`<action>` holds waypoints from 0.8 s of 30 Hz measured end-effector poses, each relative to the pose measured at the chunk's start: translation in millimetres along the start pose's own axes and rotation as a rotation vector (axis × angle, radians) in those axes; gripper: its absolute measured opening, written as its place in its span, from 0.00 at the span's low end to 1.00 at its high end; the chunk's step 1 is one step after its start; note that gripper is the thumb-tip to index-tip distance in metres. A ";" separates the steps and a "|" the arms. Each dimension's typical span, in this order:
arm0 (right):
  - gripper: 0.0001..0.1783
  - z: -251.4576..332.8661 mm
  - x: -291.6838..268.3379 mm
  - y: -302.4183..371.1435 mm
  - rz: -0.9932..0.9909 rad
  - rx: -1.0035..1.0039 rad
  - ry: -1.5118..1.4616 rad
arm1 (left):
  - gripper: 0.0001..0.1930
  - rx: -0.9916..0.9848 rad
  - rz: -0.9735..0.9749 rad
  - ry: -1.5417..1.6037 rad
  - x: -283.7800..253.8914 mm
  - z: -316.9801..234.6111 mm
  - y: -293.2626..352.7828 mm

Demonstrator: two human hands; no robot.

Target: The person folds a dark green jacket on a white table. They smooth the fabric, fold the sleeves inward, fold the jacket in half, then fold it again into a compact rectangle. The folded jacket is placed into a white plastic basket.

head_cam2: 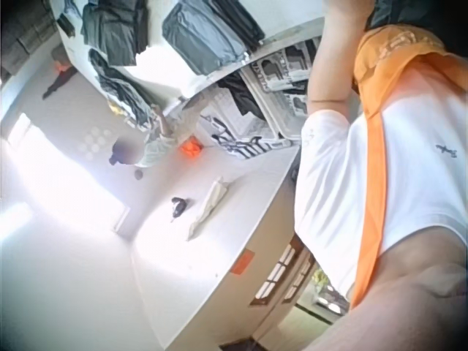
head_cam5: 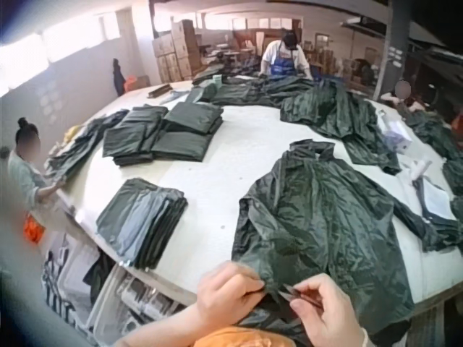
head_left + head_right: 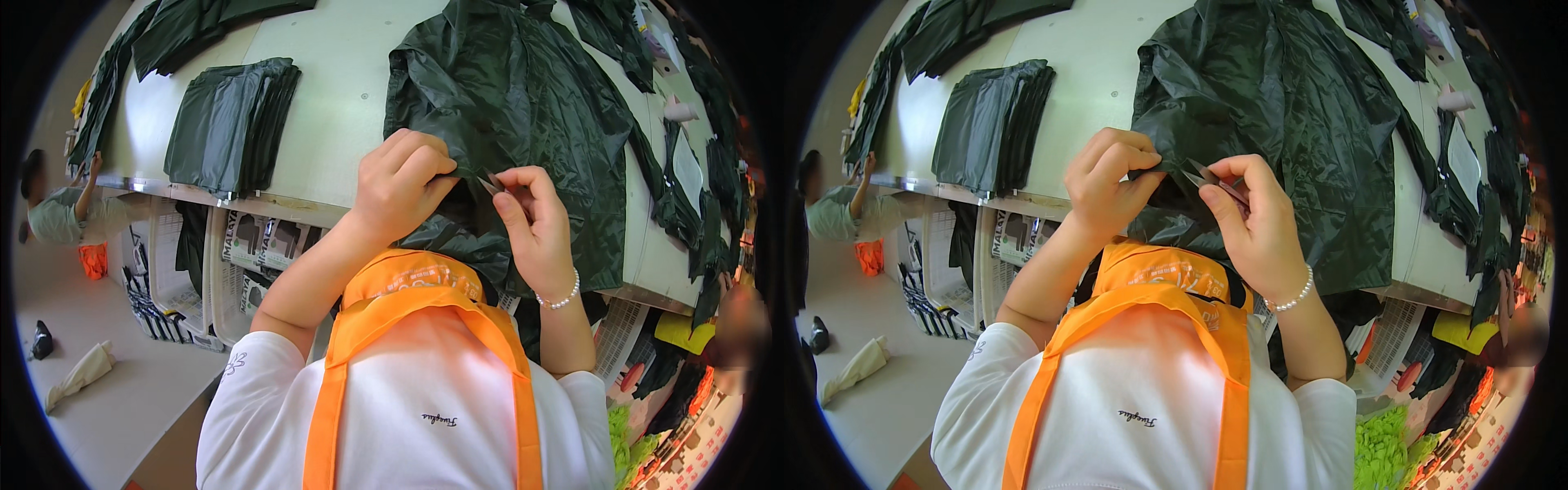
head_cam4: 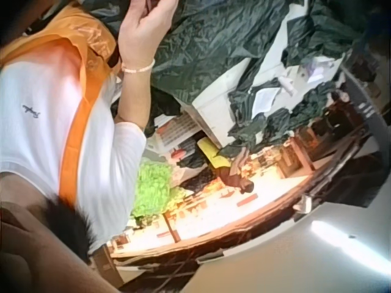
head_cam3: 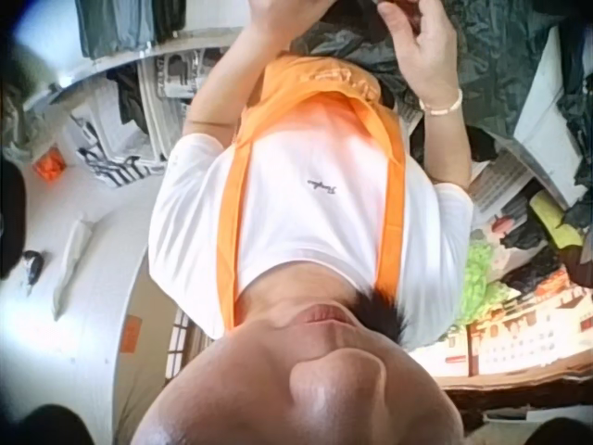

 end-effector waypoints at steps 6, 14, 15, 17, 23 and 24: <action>0.10 0.2 13.2 0.0 -0.068 -0.024 -0.017 | 0.16 -0.016 0.010 0.061 2.3 4.7 2.8; 0.10 -14.8 11.9 9.4 -0.169 -0.055 -0.095 | 0.13 -0.117 0.068 0.073 6.7 13.5 17.8; 0.10 -19.4 4.3 13.2 -0.213 -0.089 -0.153 | 0.13 -0.130 0.072 0.057 11.4 9.3 17.0; 0.13 -36.5 -1.1 22.4 -0.175 -0.046 -0.164 | 0.14 -0.160 0.058 0.017 19.3 2.2 21.3; 0.18 -125.8 -144.9 62.2 -0.280 -0.014 0.380 | 0.34 -0.752 0.621 -0.097 55.1 17.3 77.7; 0.18 -157.4 -188.9 79.9 -0.319 -0.007 0.544 | 0.40 -0.703 0.659 -0.125 65.9 0.7 90.3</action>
Point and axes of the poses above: each hand's wrist, its own y-axis away from the middle knuckle, its own x-axis out of the palm, z = x × y, the point moved 8 cm from there along -y, towards the middle knuckle, and after that the axes turned 7 degrees about -x, right-handed, at the moved point
